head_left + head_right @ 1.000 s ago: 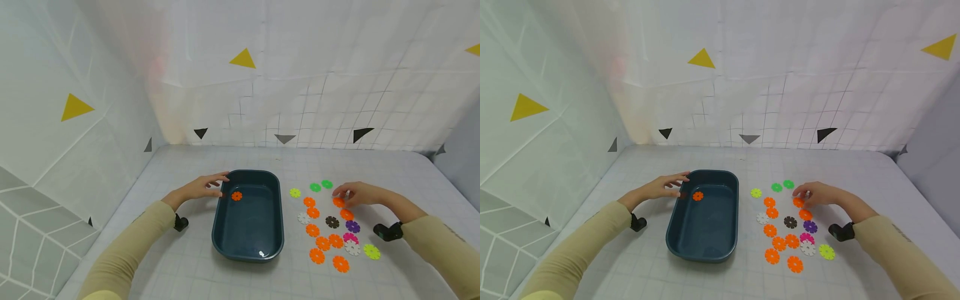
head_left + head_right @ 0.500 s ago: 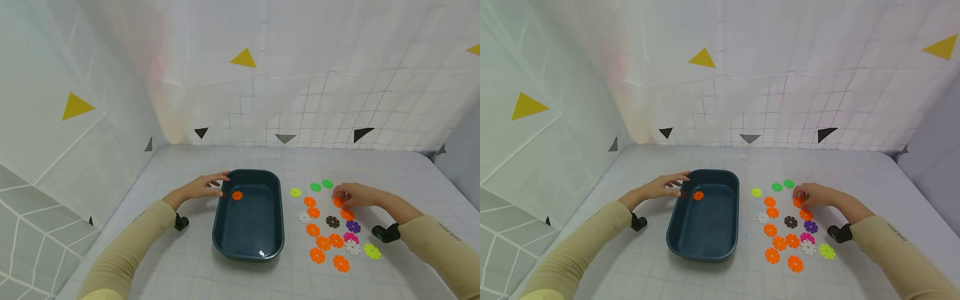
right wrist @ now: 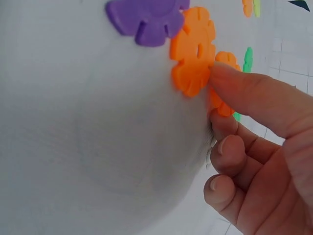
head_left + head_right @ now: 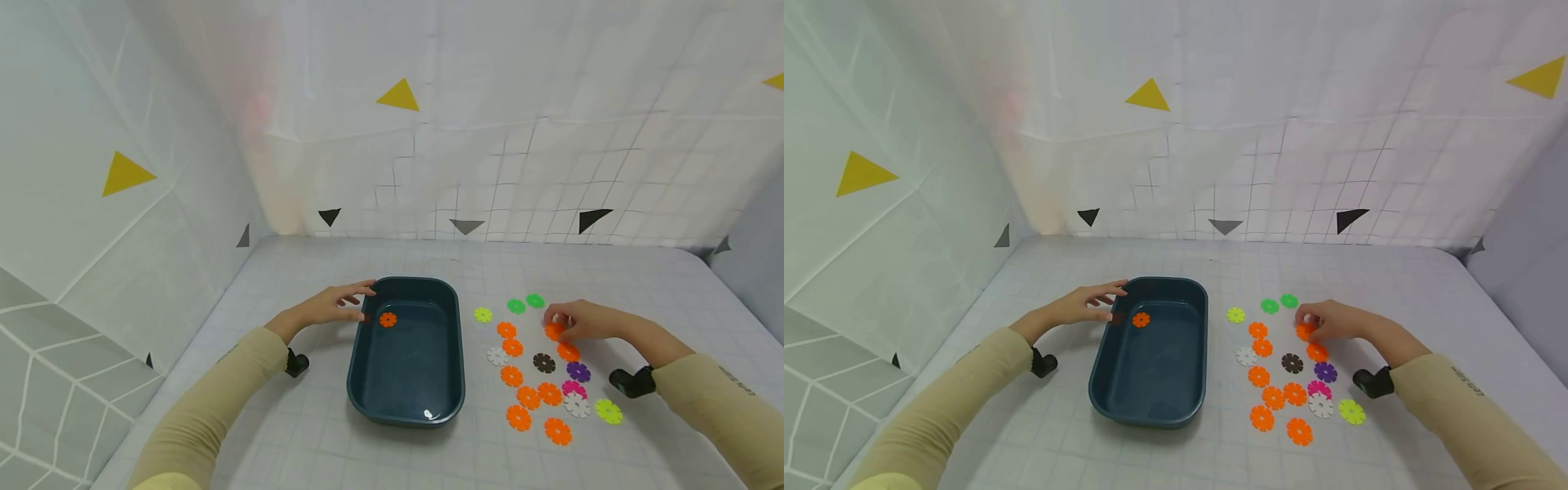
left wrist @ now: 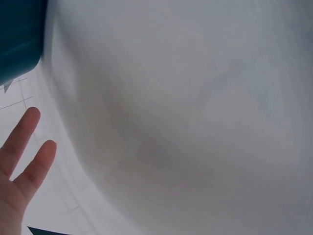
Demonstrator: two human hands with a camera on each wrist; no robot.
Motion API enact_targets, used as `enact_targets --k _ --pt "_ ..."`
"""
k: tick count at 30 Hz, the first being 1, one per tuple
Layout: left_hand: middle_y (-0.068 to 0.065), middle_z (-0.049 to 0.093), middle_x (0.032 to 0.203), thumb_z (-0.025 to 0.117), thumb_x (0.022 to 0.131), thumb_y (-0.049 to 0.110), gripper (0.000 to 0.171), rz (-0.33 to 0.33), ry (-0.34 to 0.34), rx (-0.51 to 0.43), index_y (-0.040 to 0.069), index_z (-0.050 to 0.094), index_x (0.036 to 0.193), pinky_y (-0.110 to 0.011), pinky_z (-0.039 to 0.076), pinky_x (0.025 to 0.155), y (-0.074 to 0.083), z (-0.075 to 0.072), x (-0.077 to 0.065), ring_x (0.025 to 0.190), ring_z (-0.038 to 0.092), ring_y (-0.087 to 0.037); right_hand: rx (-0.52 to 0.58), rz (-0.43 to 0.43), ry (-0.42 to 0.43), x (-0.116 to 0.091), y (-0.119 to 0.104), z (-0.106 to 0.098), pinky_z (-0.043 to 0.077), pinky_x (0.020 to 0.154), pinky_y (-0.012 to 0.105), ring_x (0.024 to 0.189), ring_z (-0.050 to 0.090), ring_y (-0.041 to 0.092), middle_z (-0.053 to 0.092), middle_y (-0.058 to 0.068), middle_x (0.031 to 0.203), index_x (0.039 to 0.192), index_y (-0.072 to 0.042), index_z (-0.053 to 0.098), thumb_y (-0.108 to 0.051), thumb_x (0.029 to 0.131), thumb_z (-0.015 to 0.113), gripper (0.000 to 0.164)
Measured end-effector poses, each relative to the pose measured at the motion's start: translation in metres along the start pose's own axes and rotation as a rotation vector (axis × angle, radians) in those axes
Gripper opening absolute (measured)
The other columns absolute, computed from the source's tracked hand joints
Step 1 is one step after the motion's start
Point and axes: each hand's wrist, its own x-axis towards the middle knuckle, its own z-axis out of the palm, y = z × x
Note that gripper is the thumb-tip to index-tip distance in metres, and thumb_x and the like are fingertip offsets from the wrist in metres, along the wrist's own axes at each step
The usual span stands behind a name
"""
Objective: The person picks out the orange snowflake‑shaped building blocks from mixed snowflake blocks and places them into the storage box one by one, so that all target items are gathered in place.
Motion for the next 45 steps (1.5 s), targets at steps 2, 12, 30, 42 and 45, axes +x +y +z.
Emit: enact_targets --k 2,12,30,42,45 --pt "-0.007 0.022 0.151 0.058 0.09 0.02 0.05 0.002 -0.001 0.0 0.008 0.043 0.136 -0.055 0.034 0.095 0.0 0.0 0.0 0.118 0.045 -0.04 -0.001 0.001 -0.001 0.0 0.0 0.0 0.046 0.067 0.025 0.077 0.047 0.015 0.054 -0.002 0.086 0.104 -0.016 0.058 -0.017 0.079 0.07 0.028" --pt "-0.008 0.022 0.151 0.058 0.09 0.019 0.05 0.002 -0.004 0.004 0.007 0.043 0.136 -0.056 0.034 0.095 0.003 -0.001 0.0 0.118 0.045 -0.04 -0.017 -0.02 -0.019 -0.002 -0.001 -0.004 0.046 0.064 0.023 0.077 0.046 0.014 0.053 -0.004 0.082 0.105 -0.018 0.061 -0.012 0.079 0.068 0.027" --pt "-0.007 0.022 0.151 0.058 0.09 0.02 0.05 -0.002 -0.008 0.004 0.008 0.042 0.136 -0.054 0.034 0.095 0.002 -0.001 0.0 0.117 0.045 -0.038 0.01 -0.028 -0.057 -0.004 -0.004 -0.005 0.045 0.066 0.023 0.078 0.045 0.014 0.053 -0.003 0.087 0.109 -0.009 0.06 -0.012 0.078 0.069 0.032" --pt "-0.006 0.022 0.151 0.058 0.09 0.02 0.05 -0.008 -0.001 0.001 0.008 0.043 0.136 -0.055 0.034 0.095 0.001 0.0 0.0 0.118 0.045 -0.039 0.016 -0.117 -0.01 -0.008 -0.005 -0.014 0.044 0.066 0.022 0.076 0.046 0.011 0.054 -0.004 0.086 0.109 -0.007 0.06 -0.019 0.079 0.069 0.033" --pt "-0.006 0.022 0.151 0.058 0.09 0.02 0.05 -0.007 -0.001 0.003 0.008 0.043 0.136 -0.055 0.034 0.095 0.002 0.0 0.0 0.118 0.045 -0.039 0.012 -0.117 -0.008 -0.009 -0.006 -0.016 0.044 0.065 0.021 0.076 0.045 0.01 0.054 -0.004 0.086 0.11 -0.006 0.06 -0.019 0.08 0.068 0.034"
